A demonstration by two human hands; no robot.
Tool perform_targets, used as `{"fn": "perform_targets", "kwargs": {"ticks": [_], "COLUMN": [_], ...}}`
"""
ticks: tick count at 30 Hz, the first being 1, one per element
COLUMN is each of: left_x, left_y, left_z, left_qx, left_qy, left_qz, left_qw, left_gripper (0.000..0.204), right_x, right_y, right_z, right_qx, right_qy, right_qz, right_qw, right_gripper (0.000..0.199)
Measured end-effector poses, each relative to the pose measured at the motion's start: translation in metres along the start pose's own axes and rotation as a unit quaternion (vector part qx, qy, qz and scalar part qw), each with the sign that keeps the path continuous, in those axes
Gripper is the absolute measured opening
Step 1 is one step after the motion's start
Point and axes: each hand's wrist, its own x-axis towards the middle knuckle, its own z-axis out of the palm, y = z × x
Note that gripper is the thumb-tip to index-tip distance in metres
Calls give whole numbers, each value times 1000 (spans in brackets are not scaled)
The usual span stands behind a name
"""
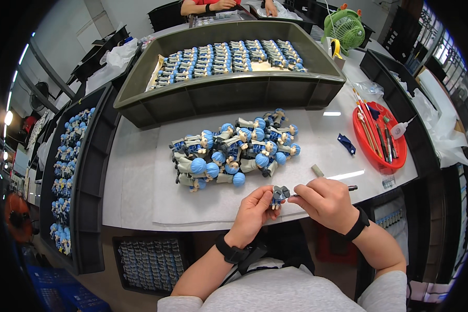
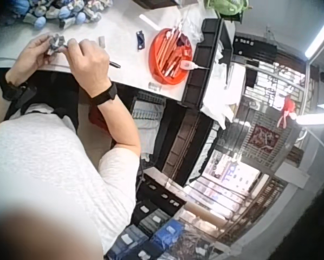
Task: The person assembles small blue and white figurines at a workbench. They pick up parts from a tray, attach heads to bodies, apply glue, and place the completed figures into a bin. The process is repeated for multiple units.
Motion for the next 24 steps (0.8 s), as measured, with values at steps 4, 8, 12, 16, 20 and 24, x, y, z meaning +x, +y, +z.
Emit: {"fn": "perform_targets", "kwargs": {"ticks": [4,8,12,16,20,24], "left_x": [0,0,-1,-1,-1,-1], "left_y": [0,0,-1,0,0,-1], "left_z": [1,0,0,1,1,1], "left_qx": [-2,-5,-9,-2,3,14], "left_qy": [5,-2,-3,3,3,6], "left_qz": [-2,4,6,1,2,7], "left_qw": [1000,1000,1000,1000,1000,1000], "left_gripper": [27,27,27,27,27,27], "right_x": [-2,-3,-4,-4,-4,-5], "right_y": [0,0,-1,-1,-1,-1], "right_z": [3,5,6,6,7,7], "right_qx": [-7,-10,-16,-19,-24,-28], "right_qy": [11,21,28,31,32,34], "right_qz": [-7,-5,-7,-9,-12,-16], "right_qw": [1000,1000,999,999,999,999], "right_gripper": [22,22,23,23,23,22]}}
